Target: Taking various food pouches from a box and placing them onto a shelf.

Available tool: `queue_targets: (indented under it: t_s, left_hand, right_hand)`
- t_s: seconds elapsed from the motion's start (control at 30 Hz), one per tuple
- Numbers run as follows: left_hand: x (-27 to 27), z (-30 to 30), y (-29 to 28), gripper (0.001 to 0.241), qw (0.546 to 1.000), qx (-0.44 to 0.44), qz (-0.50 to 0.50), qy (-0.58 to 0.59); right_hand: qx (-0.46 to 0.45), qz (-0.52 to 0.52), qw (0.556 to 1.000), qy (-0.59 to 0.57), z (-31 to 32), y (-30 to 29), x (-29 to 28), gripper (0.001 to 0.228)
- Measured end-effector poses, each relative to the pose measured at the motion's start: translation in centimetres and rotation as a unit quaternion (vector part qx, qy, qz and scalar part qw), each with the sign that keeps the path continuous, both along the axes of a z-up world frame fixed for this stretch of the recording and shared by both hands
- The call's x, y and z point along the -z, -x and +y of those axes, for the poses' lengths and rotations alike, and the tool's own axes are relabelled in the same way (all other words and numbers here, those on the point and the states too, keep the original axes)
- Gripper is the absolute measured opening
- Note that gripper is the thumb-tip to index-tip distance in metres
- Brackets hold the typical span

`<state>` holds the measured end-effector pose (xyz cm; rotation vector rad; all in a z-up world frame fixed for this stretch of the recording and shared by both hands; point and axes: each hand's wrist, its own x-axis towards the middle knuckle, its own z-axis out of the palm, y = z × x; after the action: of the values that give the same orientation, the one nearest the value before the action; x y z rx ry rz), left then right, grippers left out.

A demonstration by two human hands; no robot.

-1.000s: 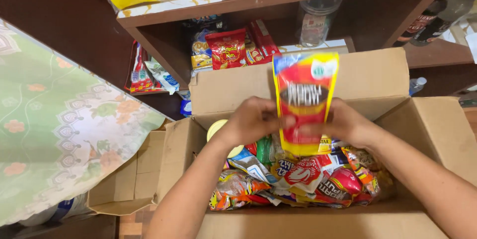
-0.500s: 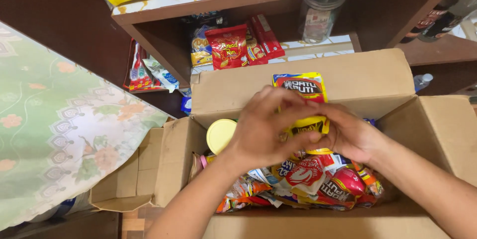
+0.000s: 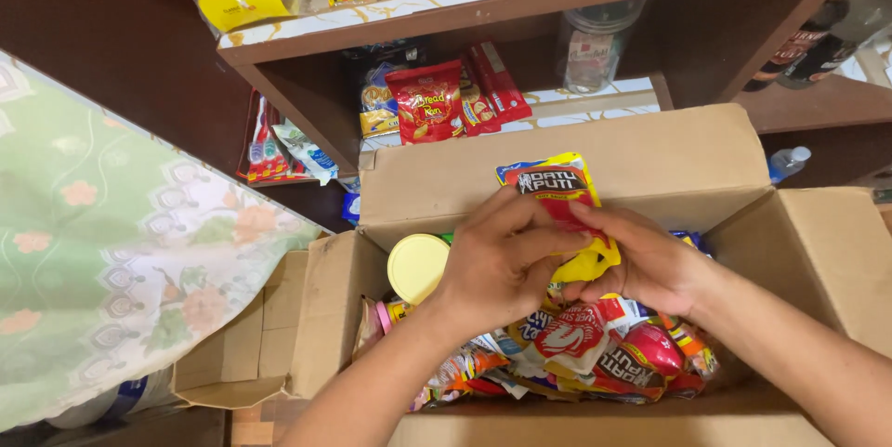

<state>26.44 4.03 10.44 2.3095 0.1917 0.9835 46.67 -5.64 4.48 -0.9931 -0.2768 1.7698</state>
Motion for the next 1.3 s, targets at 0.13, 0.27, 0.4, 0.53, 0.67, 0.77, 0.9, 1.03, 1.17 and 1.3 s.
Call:
queue_targets:
  t_s: [0.13, 0.27, 0.4, 0.53, 0.67, 0.77, 0.9, 1.03, 1.17, 1.3]
  left_hand:
    - [-1.8, -0.6, -0.2, 0.025, 0.999, -0.006, -0.006, -0.034]
    - [0.0, -1.2, -0.3, 0.021, 0.992, -0.037, 0.008, -0.118]
    - [-0.2, -1.1, -0.3, 0.018, 0.986, -0.051, 0.029, -0.153]
    - [-2.6, -0.5, 0.6, 0.024, 0.995, -0.048, 0.001, -0.085]
    - [-3.0, -0.5, 0.6, 0.027, 0.996, -0.062, -0.004, -0.070]
    - [-1.9, -0.7, 0.5, 0.026, 0.994, -0.083, 0.001, -0.067]
    - [0.1, 0.2, 0.6, 0.022, 0.995, -0.080, 0.057, 0.013]
    - [-1.0, 2.0, 0.9, 0.032, 0.994, 0.012, 0.032, 0.100]
    - [0.2, 2.6, -0.1, 0.054, 0.984, -0.015, -0.013, 0.175]
    - [1.2, 2.2, -0.5, 0.076, 0.942, 0.046, 0.026, 0.331]
  right_hand:
    - [0.010, -0.010, 1.000, -0.017, -0.2, -0.3, 1.7, 0.044]
    - [0.012, -0.049, 0.999, -0.003, 0.0, 1.3, 0.0, 0.044]
    - [0.025, -0.084, 0.996, 0.000, 0.1, 1.3, 0.2, 0.045]
    - [0.037, 0.007, 0.997, -0.062, -0.6, -0.1, 1.7, 0.050]
    - [0.101, -0.041, 0.994, -0.027, -0.3, 0.3, -1.4, 0.048]
    - [0.097, -0.044, 0.994, -0.018, -0.4, 0.1, -0.6, 0.052]
    - [0.047, -0.073, 0.995, -0.043, -0.4, 0.6, -0.8, 0.048]
    - [0.077, -0.071, 0.990, -0.094, -0.2, 1.4, -2.3, 0.042]
    - [0.076, -0.203, 0.962, -0.164, -0.1, -0.7, 0.2, 0.058]
    - [0.087, -0.210, 0.950, -0.212, -0.3, -1.2, 0.1, 0.060]
